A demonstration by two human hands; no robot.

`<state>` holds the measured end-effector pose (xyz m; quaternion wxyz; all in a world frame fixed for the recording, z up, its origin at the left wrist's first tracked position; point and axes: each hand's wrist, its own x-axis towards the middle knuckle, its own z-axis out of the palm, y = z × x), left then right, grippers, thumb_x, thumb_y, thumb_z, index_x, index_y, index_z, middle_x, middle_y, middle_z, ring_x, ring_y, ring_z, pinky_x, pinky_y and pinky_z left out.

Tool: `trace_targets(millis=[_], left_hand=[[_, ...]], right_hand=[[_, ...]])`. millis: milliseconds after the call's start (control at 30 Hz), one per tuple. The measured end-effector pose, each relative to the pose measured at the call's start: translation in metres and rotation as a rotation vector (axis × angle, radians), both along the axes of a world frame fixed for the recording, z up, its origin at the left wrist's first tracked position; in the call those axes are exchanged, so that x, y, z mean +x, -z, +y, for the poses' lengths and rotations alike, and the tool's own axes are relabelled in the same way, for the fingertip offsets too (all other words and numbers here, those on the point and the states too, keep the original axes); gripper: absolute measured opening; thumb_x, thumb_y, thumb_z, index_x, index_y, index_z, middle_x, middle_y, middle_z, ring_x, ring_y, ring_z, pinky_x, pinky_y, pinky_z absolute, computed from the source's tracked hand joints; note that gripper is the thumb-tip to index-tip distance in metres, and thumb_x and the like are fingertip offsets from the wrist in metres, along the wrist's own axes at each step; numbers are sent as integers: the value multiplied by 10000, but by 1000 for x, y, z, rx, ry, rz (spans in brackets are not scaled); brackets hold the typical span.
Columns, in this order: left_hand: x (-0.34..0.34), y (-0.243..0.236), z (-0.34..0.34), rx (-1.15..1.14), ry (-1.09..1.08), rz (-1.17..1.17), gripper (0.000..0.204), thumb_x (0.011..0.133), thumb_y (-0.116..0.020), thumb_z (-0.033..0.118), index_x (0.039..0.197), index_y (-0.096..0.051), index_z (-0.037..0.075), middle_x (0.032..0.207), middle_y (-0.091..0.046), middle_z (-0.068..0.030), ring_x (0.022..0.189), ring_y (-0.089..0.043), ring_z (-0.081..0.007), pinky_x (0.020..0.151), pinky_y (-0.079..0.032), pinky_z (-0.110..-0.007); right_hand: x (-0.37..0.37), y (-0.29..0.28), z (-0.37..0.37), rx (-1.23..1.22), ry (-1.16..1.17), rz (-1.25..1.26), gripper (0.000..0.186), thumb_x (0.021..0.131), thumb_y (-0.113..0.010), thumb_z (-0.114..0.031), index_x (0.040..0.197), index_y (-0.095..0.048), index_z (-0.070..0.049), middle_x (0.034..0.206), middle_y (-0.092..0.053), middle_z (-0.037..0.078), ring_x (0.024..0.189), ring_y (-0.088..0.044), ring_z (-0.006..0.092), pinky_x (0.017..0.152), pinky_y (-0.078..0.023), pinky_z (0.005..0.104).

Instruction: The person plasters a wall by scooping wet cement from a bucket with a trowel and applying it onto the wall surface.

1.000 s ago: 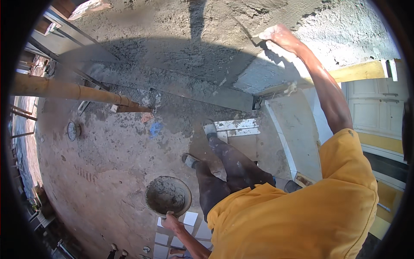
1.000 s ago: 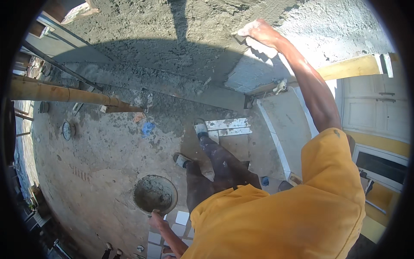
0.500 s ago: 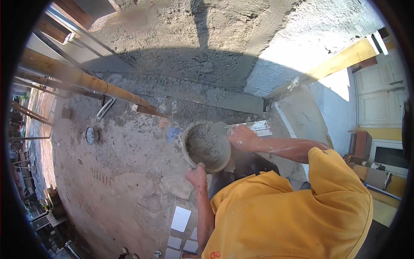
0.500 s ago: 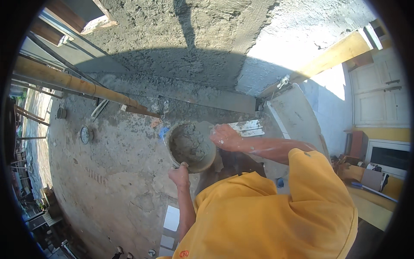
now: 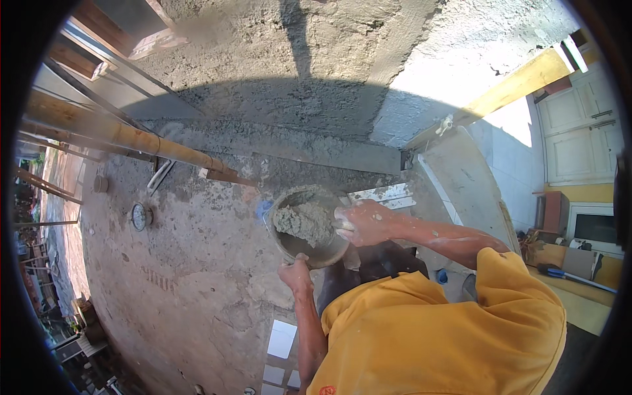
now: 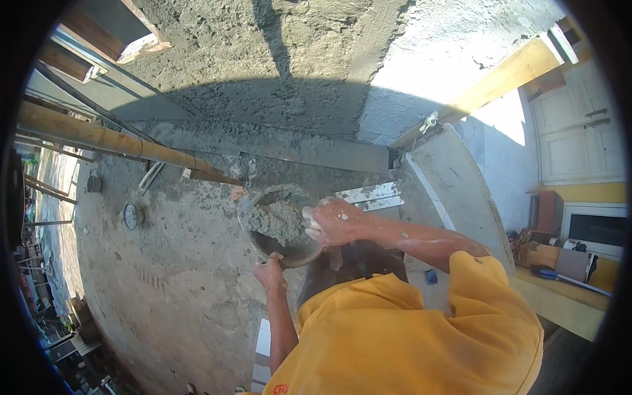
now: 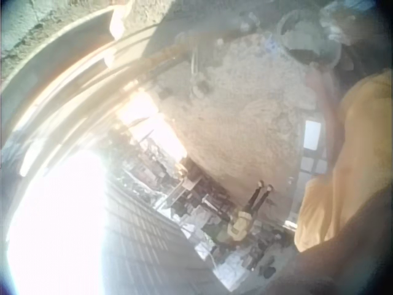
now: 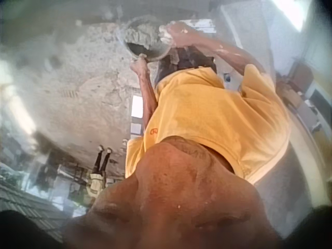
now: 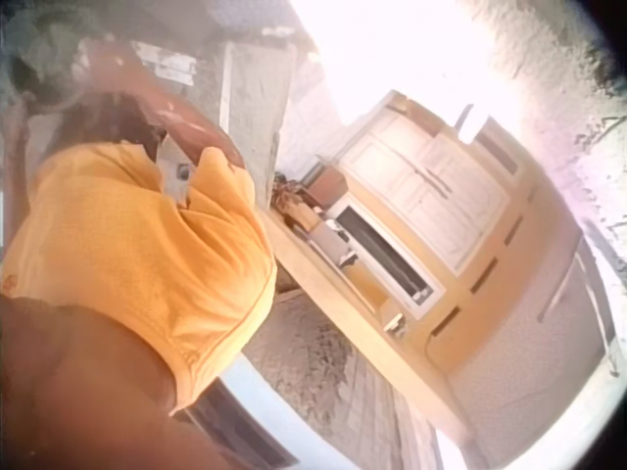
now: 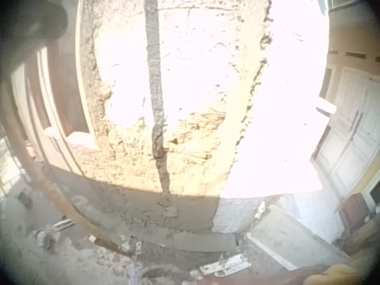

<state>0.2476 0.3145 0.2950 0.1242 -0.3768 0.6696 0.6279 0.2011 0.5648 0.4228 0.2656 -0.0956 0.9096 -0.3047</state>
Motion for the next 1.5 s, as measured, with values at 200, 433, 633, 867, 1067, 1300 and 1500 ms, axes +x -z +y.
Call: trace_targets(millis=[200,433,633,867,1067,1300,1500], left_hand=[[52,8,-38,-124,-266,-107,120,711,-671,-94,806,-614,-49,753,-631,-49,588,-564,-125,524,-434,-296],[97,11,-72,-384,-308,-195,206,699,-629,-77,894,-694,-78,842,-690,-82,705,-624,-187,628,-492,-337],[97,28,-74,-435,-321,-258,228,679,-679,-29,893,-685,-109,841,-700,-112,742,-634,-202,687,-509,-366],[15,-15,-2,-438,1,-190,224,706,-740,63,826,-698,-122,796,-729,-174,718,-680,-249,696,-527,-404],[-19,-13,26,-418,219,36,258,726,-717,108,838,-695,-123,763,-725,-226,720,-718,-290,716,-539,-425],[-52,-72,40,-381,451,281,260,745,-671,79,950,-729,-70,786,-734,-213,735,-722,-275,735,-540,-418],[-46,-54,18,-247,378,253,283,750,-670,56,993,-727,-79,759,-723,-127,704,-669,-199,709,-533,-389]], right_hand=[[-98,4,72,-426,-159,-309,348,924,-685,-322,966,-691,24,762,-693,183,662,-676,302,639,-552,420],[-291,24,235,-218,596,92,274,983,-663,-242,1045,-714,20,625,-630,32,443,-553,90,370,-450,248],[-235,-126,186,122,217,35,311,967,-680,-356,1059,-713,-60,714,-628,50,602,-610,112,518,-496,286],[-81,39,71,250,-493,258,233,821,-674,-221,944,-662,-24,833,-669,207,825,-678,415,712,-527,518],[-28,88,-11,212,-403,535,111,757,-672,-136,781,-715,-36,786,-701,195,790,-711,335,645,-565,442],[-32,79,25,414,-293,314,149,787,-650,-172,842,-677,-36,821,-680,187,862,-701,336,728,-529,479],[21,101,-19,149,91,-165,427,804,-656,-283,1028,-680,79,963,-709,295,956,-692,466,870,-552,498]])
